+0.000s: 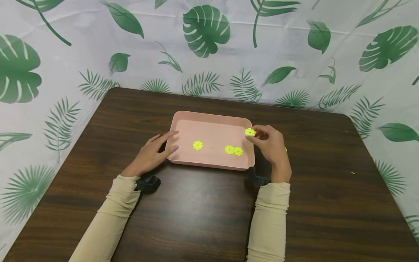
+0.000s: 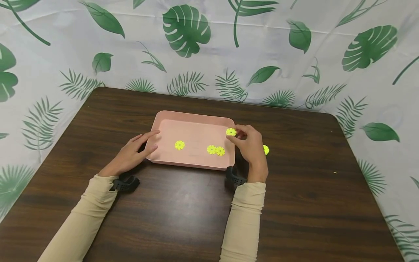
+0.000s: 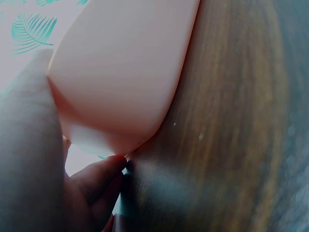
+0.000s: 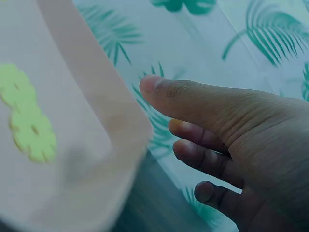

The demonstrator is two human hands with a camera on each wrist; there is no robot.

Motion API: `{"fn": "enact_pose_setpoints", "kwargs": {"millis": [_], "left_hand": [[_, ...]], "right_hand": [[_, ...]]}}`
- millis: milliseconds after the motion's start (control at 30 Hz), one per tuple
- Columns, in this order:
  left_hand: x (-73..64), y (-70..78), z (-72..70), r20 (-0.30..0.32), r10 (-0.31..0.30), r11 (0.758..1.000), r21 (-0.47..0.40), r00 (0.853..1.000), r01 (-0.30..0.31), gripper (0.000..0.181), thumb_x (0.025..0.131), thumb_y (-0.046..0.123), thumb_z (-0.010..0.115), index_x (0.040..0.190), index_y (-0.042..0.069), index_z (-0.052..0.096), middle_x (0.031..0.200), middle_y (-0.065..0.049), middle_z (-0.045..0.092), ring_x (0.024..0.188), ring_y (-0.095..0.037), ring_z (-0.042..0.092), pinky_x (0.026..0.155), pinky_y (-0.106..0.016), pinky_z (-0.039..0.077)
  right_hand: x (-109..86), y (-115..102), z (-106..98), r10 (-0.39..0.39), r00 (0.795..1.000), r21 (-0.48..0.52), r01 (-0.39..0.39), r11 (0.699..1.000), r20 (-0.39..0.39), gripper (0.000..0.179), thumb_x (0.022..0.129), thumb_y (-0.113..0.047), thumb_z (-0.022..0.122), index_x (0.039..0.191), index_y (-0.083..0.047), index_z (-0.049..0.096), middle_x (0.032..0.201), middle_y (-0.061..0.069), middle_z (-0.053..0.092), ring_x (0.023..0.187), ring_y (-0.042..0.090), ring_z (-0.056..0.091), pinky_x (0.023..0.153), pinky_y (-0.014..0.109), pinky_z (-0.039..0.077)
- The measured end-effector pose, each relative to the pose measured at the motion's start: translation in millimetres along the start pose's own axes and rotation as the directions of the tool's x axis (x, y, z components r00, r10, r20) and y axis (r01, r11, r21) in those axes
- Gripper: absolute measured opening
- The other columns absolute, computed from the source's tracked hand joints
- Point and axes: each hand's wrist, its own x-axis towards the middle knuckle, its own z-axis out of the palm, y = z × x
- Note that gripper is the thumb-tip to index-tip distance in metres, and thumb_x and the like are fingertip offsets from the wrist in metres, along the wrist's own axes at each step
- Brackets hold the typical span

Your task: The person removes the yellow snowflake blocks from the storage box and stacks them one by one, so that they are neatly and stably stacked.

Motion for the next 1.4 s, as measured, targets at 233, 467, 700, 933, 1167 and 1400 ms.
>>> {"fn": "enact_pose_setpoints", "kwargs": {"millis": [233,467,700,933,1167,1400], "left_hand": [[-0.1,-0.9,0.4,-0.003,0.007,1.0,0.004,1.0,-0.007,0.064,0.104,0.057,0.051,0.162,0.033,0.037,0.165,-0.005,0.038,0.154,-0.041,0.025,0.124,-0.062,0.016],[-0.3,-0.6,0.5,0.0,0.0,1.0,0.009,1.0,0.0,0.065,0.104,0.057,0.051,0.162,0.032,0.036,0.165,-0.006,0.038,0.154,-0.041,0.025,0.123,-0.064,0.016],[-0.6,0.4,-0.1,0.0,0.013,1.0,0.009,1.0,-0.013,0.064,0.105,0.056,0.051,0.162,0.032,0.036,0.164,-0.005,0.039,0.153,-0.039,0.028,0.125,-0.06,0.015],[-0.3,2.2,-1.3,0.007,0.007,1.0,0.01,1.0,-0.007,0.065,0.105,0.057,0.051,0.163,0.032,0.035,0.164,-0.005,0.039,0.153,-0.039,0.027,0.124,-0.061,0.014],[-0.2,1.8,-1.0,0.007,0.0,1.0,0.005,1.0,0.0,0.064,0.105,0.057,0.05,0.162,0.032,0.036,0.164,-0.006,0.039,0.154,-0.04,0.025,0.124,-0.062,0.015],[-0.4,1.6,-0.2,0.004,0.003,1.0,0.003,1.0,-0.003,0.063,0.105,0.056,0.051,0.162,0.033,0.036,0.164,-0.005,0.04,0.154,-0.041,0.023,0.123,-0.063,0.016]], "right_hand": [[-9.6,19.5,-14.5,0.047,0.996,0.012,-0.046,0.999,-0.073,0.037,0.092,-0.02,0.082,0.121,0.002,0.072,0.104,0.017,0.064,0.091,0.024,0.057,0.076,0.027,0.047],[-19.4,34.6,-26.8,0.121,0.983,0.041,-0.116,0.992,-0.136,0.039,0.093,-0.024,0.081,0.122,0.001,0.073,0.103,0.015,0.064,0.089,0.018,0.055,0.071,0.02,0.044],[-29.1,46.1,-37.7,0.184,0.965,0.064,-0.175,0.983,-0.187,0.041,0.093,-0.028,0.081,0.121,0.001,0.073,0.101,0.013,0.065,0.086,0.012,0.056,0.069,0.016,0.045],[-38.1,58.6,-46.1,0.264,0.938,0.069,-0.255,0.964,-0.225,0.043,0.093,-0.03,0.081,0.122,0.001,0.073,0.099,0.009,0.065,0.084,0.01,0.054,0.069,0.018,0.043],[-44.7,73.7,-50.7,0.325,0.923,0.047,-0.322,0.945,-0.207,0.046,0.094,-0.032,0.079,0.125,0.001,0.072,0.101,0.005,0.064,0.085,0.008,0.053,0.069,0.017,0.043],[-46.2,80.3,-51.6,0.354,0.92,0.046,-0.351,0.935,-0.167,0.048,0.094,-0.034,0.078,0.126,0.001,0.071,0.112,0.012,0.065,0.089,0.01,0.053,0.07,0.017,0.043]]}}
